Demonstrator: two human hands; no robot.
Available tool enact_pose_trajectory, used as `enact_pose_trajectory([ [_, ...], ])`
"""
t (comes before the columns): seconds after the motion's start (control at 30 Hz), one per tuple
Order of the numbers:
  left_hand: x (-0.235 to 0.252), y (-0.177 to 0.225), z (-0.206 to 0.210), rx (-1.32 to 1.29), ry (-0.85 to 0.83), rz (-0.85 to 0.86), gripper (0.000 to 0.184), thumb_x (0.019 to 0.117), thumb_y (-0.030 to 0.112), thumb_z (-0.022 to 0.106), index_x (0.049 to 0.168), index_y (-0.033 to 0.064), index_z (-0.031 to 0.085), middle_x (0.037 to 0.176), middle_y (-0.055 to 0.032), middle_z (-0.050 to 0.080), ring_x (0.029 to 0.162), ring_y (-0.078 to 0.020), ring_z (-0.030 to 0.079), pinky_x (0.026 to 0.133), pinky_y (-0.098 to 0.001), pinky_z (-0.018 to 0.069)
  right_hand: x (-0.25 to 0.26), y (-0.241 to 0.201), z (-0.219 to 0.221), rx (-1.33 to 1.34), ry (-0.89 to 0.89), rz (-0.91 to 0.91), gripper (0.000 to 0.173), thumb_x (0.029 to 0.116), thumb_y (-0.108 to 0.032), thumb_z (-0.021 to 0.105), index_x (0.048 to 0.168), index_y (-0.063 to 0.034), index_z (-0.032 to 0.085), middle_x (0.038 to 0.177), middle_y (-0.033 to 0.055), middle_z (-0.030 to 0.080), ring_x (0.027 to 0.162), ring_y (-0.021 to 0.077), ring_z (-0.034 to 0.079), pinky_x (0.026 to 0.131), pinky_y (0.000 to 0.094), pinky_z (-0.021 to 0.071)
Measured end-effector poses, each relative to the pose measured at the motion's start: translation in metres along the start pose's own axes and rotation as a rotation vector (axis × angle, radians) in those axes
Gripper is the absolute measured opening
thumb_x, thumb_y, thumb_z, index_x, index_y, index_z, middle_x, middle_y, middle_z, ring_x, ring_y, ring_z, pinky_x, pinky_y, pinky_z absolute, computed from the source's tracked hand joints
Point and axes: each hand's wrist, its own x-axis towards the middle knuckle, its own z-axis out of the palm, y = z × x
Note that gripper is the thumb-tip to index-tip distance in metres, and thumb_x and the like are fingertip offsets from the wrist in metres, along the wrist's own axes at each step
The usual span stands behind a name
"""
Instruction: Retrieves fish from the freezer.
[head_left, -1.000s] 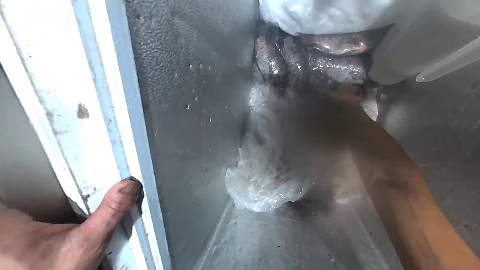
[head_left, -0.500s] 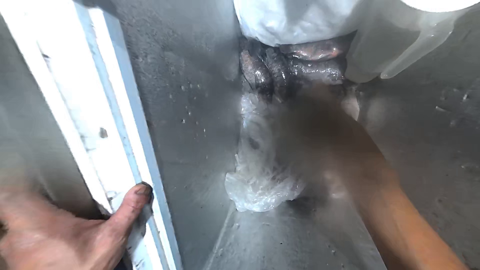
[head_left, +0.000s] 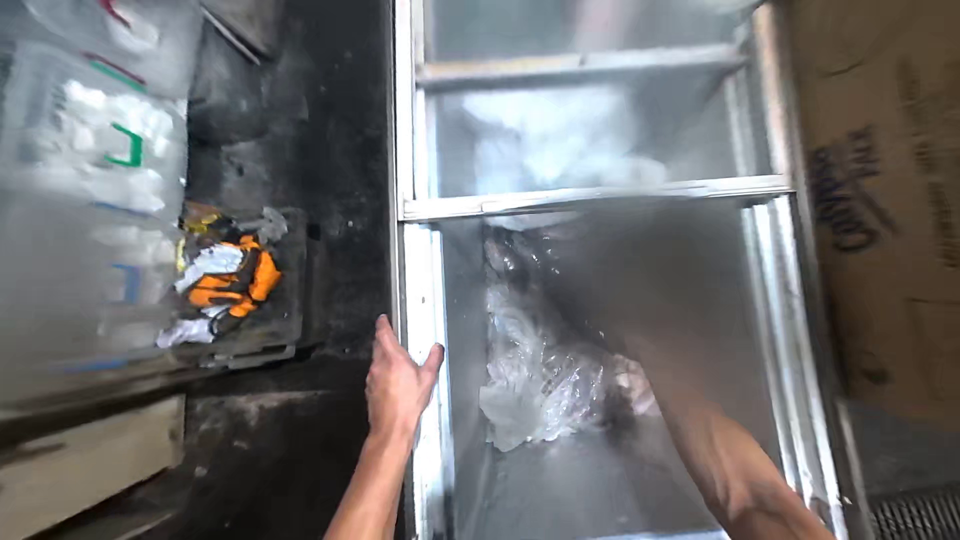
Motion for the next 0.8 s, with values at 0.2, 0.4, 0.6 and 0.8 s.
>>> enact_pose_trajectory([
  [0.2, -0.015, -0.011, -0.007, -0.128, 0.015, 0.161, 0.104, 0.085, 0.047, 0.076, 0.162, 0.0022, 0.021, 0.155, -0.0314, 0.039, 0.137, -0.0492, 0.046, 0.109, -0.0629, 0.0426, -0.207, -0.033, 0.046, 0.508, -0.022, -0.33, 0.075, 0.0865, -0.024, 0.078, 0.148, -0.0024, 0.042, 0.122, 0.0188, 0.068, 0.105, 0.0275, 0.07, 0.091, 0.047, 0.0605],
  [0.4, -0.183, 0.025, -0.053, -0.551, -0.318, 0.548, 0.075, 0.0933, 0.031, 0.069, 0.154, -0.0005, 0.037, 0.144, -0.023, 0.054, 0.121, -0.0322, 0.063, 0.096, -0.0483, 0.0563, -0.344, -0.038, 0.122, 1.084, -0.053, -0.535, 0.067, 0.0808, -0.019, 0.073, 0.139, -0.0077, 0.042, 0.104, 0.0132, 0.069, 0.09, 0.0217, 0.07, 0.08, 0.0415, 0.0611],
  [0.6, -0.271, 0.021, -0.04, -0.441, -0.406, 0.635, 0.084, 0.0901, 0.035, 0.074, 0.157, 0.0036, 0.035, 0.142, -0.0195, 0.058, 0.118, -0.0249, 0.066, 0.099, -0.0432, 0.0577, -0.362, -0.015, 0.157, 1.187, 0.069, -0.515, 0.046, 0.0883, -0.026, 0.074, 0.128, -0.0113, 0.057, 0.109, 0.0125, 0.07, 0.098, 0.024, 0.069, 0.088, 0.048, 0.0589],
  [0.8, -0.286, 0.014, -0.044, -0.18, -0.208, 0.703, 0.078, 0.0888, 0.035, 0.075, 0.151, -0.0008, 0.044, 0.132, -0.0234, 0.062, 0.113, -0.0371, 0.067, 0.097, -0.0536, 0.0544, -0.373, 0.004, 0.178, 1.192, 0.206, -0.529, 0.048, 0.094, -0.022, 0.072, 0.137, -0.0139, 0.051, 0.115, 0.0124, 0.067, 0.101, 0.025, 0.068, 0.088, 0.0489, 0.0584],
])
